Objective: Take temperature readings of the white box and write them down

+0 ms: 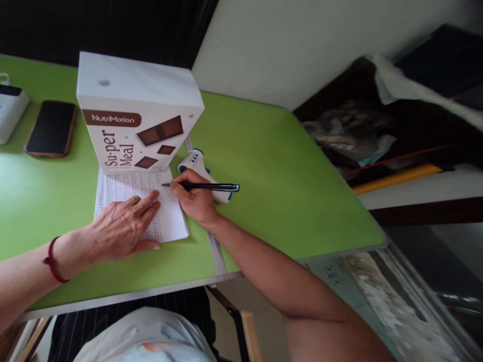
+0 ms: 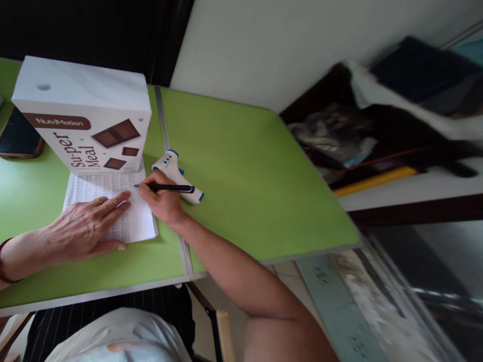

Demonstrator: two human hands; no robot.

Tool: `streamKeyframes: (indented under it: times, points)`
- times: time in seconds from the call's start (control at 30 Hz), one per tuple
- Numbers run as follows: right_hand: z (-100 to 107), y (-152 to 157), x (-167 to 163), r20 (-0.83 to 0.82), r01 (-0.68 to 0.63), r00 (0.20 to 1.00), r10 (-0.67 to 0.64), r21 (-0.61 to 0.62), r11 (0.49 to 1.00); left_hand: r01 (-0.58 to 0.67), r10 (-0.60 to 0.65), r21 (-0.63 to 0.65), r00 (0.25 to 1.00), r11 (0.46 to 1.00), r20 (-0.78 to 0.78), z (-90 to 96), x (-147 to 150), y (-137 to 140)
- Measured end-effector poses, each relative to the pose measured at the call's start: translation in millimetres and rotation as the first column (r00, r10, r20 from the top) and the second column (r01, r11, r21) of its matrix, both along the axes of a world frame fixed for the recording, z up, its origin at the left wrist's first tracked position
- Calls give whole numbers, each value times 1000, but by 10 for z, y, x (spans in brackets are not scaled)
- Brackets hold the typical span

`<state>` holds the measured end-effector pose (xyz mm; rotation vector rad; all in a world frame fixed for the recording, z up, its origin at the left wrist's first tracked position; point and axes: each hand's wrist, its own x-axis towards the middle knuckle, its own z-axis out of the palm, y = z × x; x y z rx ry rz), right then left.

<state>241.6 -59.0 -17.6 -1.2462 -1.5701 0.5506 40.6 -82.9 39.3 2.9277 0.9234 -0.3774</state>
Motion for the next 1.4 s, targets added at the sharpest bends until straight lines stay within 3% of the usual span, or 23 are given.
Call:
streamKeyframes:
  times: [0.37, 0.5, 0.6, 0.7, 0.8, 0.93, 1.0, 1.07, 1.1, 1.17, 1.27, 1.33, 1.4]
  points:
    - [-32, -3, 4, -20, 19, 1000, -19, 34, 999, -14, 14, -24, 1000, 1000, -3, -2, -9, 3]
    - [1, -27, 42, 16, 21, 1000, -24, 133, 991, -11, 12, -24, 1000, 1000, 5, -3, 1, -2]
    - [89, -78, 110, 182, -94, 982, 49, 248, 964, -15, 16, -23, 999, 1000, 52, -2, -13, -3]
    - [174, -156, 178, 467, -207, 883, 56, 278, 938, -41, 53, -81, 987, 996, 149, 47, -55, 28]
    - [206, -231, 199, 680, -180, 733, -34, 242, 953, -136, 163, -147, 967, 980, 195, 166, -115, 110]
    - [217, -290, 174, 843, -202, 537, 15, 112, 973, -311, 324, -160, 944, 937, 60, 336, -258, 297]
    - [238, -309, 161, 868, -199, 494, 51, 56, 978, -441, 443, -108, 897, 891, -11, 352, -387, 428]
    - [268, -326, 148, 866, -174, 498, 46, 48, 984, -537, 538, -39, 842, 843, 40, 295, -542, 581]
    - [284, -334, 140, 862, -163, 505, 38, 52, 985, -567, 559, -8, 808, 823, 185, 242, -615, 659]
    - [309, -349, 119, 859, -158, 512, 28, 61, 986, -669, 596, -33, 637, 742, 489, 112, -719, 800]
    - [315, -361, 82, 855, -186, 516, 39, 68, 980, -585, 594, -304, 402, 752, 696, -65, -726, 916]
    - [292, -362, 60, 851, -206, 523, 54, 65, 976, -455, 580, -413, 331, 789, 744, -135, -662, 923]
    - [253, -360, 46, 847, -221, 527, 71, 55, 974, -395, 561, -434, 301, 810, 772, -169, -590, 896]
